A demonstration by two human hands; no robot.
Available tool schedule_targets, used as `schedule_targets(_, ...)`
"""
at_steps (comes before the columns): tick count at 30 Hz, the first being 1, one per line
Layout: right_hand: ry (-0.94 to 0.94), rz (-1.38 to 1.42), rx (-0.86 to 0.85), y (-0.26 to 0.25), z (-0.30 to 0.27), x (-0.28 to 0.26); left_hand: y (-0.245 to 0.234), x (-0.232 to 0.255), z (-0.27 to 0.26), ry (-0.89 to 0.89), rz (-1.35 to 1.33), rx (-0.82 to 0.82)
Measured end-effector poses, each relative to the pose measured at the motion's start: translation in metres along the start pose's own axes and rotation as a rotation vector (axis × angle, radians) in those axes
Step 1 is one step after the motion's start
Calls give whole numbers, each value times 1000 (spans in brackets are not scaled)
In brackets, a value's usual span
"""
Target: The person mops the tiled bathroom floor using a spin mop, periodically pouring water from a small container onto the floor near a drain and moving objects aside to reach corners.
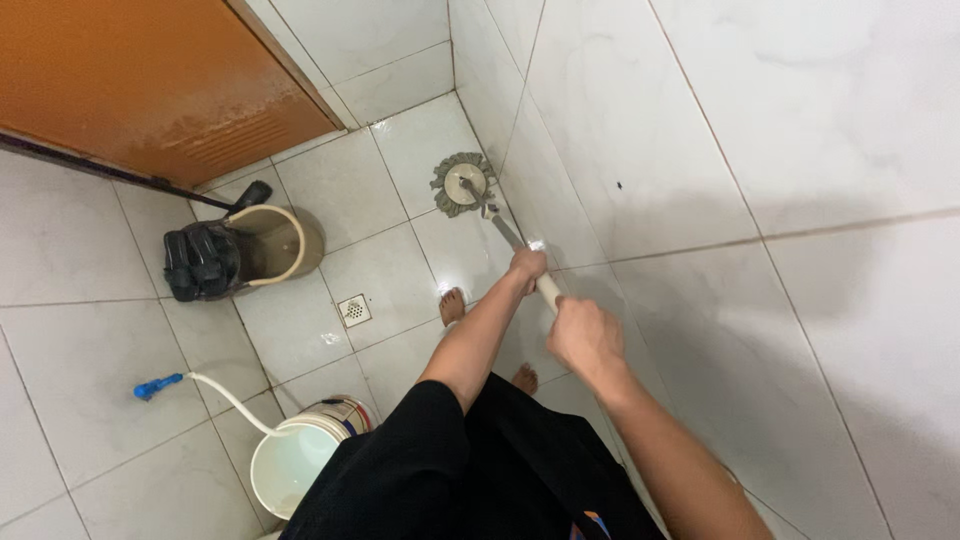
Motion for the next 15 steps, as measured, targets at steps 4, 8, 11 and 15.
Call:
schedule_targets(4,18,0,-35,-29,38,-10,-2,37,24,-16,-134,-126)
schedule_targets(8,65,-15,-101,-48,61,-12,-2,56,32,-182,-420,-268)
schedule_targets(11,132,24,-157,-37,53,-7,3,30,20,-154,-364,-268)
schedule_targets(15,253,30,-218,-19,47,24,27,10,10,-101,-270,-214)
Point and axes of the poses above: each hand's wrist, its own z-axis towards the middle knuckle, its own y-axis out of the palm, x = y × z, the point moved 5 cm from there along z, towards the middle knuckle, and after that the axes turned 11 degrees about -y, right-handed, at the moved point
